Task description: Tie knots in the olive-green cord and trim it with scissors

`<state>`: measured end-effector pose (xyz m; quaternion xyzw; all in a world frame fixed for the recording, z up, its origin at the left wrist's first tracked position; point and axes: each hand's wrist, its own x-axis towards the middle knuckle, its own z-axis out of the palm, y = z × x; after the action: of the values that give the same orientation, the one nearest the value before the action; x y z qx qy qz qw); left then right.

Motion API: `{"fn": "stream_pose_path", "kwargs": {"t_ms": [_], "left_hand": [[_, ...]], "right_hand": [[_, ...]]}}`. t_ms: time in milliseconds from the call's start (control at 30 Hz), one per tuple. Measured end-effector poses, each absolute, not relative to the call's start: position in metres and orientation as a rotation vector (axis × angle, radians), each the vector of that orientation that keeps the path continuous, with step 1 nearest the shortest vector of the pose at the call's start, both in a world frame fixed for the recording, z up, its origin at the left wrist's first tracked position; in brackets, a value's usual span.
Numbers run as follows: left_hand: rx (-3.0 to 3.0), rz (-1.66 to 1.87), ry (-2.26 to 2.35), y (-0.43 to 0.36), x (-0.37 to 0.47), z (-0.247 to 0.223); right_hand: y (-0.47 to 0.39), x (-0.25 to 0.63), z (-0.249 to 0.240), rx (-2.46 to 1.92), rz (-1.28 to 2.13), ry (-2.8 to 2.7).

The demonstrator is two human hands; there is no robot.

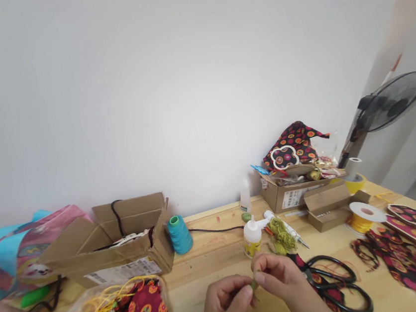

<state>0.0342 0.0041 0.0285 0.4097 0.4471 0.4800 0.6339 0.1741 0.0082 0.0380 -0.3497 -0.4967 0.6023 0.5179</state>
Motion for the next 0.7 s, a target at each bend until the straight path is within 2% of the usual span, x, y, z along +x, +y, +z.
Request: {"fn": "stream_pose_path", "kwargs": {"t_ms": [333, 600, 700], "left_hand": [[0.854, 0.880, 0.942, 0.0108, 0.0306, 0.0316], [0.834, 0.842, 0.827, 0.0123, 0.0284, 0.0304], [0.838, 0.807, 0.853, 0.0121, 0.0276, 0.0281]], "right_hand": [[0.0134, 0.1742, 0.0295, -0.935, 1.177, -1.483], [0.0133, 0.1725, 0.0285, -0.850, 1.317, -1.358], [0.0131, 0.1730, 0.0297, -0.895, 1.266, -1.393]]}}
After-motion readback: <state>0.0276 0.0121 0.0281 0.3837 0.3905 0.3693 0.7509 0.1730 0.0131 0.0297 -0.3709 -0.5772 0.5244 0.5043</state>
